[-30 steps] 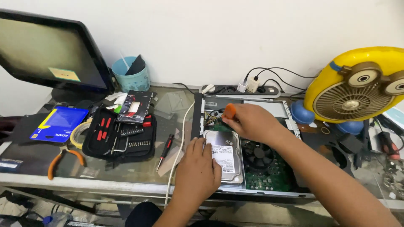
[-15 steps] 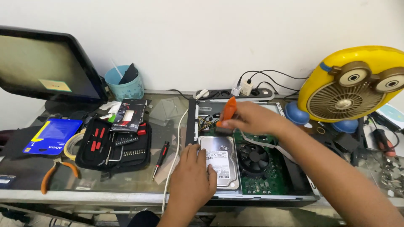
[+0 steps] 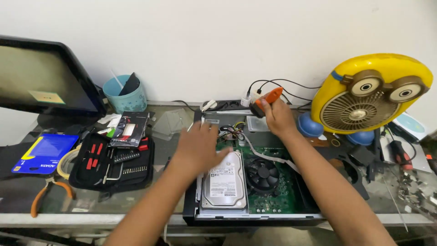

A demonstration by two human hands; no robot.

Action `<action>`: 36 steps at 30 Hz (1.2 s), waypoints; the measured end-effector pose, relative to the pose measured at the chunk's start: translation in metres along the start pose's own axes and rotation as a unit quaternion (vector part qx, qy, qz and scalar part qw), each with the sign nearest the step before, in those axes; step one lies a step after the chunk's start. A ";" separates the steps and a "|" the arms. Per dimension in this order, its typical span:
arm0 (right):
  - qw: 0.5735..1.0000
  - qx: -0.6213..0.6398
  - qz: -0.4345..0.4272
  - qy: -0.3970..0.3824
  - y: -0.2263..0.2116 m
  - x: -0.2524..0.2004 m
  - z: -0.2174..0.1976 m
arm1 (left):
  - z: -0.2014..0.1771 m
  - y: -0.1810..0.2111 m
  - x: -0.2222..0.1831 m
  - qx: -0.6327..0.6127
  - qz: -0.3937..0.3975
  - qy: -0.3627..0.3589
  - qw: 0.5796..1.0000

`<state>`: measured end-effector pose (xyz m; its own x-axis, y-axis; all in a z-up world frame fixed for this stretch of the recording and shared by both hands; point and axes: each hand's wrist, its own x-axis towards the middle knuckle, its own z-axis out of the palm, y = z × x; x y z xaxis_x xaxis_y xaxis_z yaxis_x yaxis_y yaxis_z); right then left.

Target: Cleaning internal computer components with a brush and using a screwdriver to perform repairs.

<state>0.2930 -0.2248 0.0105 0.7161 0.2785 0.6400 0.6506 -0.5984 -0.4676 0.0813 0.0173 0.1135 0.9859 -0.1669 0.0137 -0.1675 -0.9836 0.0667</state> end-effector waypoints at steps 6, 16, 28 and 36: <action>0.998 -0.058 0.019 0.017 0.004 -0.002 -0.004 | 0.044 -0.065 0.159 -0.175 -0.060 0.086 0.979; 0.997 -0.028 0.040 -0.052 0.000 -0.005 -0.009 | 0.077 -0.059 0.164 -0.057 -0.078 0.077 0.992; 0.995 0.003 0.059 -0.075 -0.014 -0.005 -0.020 | 0.093 -0.066 0.171 -0.162 -0.012 0.090 0.983; 0.999 -0.028 -0.008 -0.038 0.001 -0.005 -0.011 | 0.068 -0.065 0.154 -0.235 -0.036 0.071 0.969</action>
<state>0.2878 -0.2349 0.0134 0.7244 0.3440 0.5974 0.6483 -0.6345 -0.4207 0.2437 0.0509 0.0432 0.9905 -0.0544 0.1264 -0.1128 -0.8469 0.5196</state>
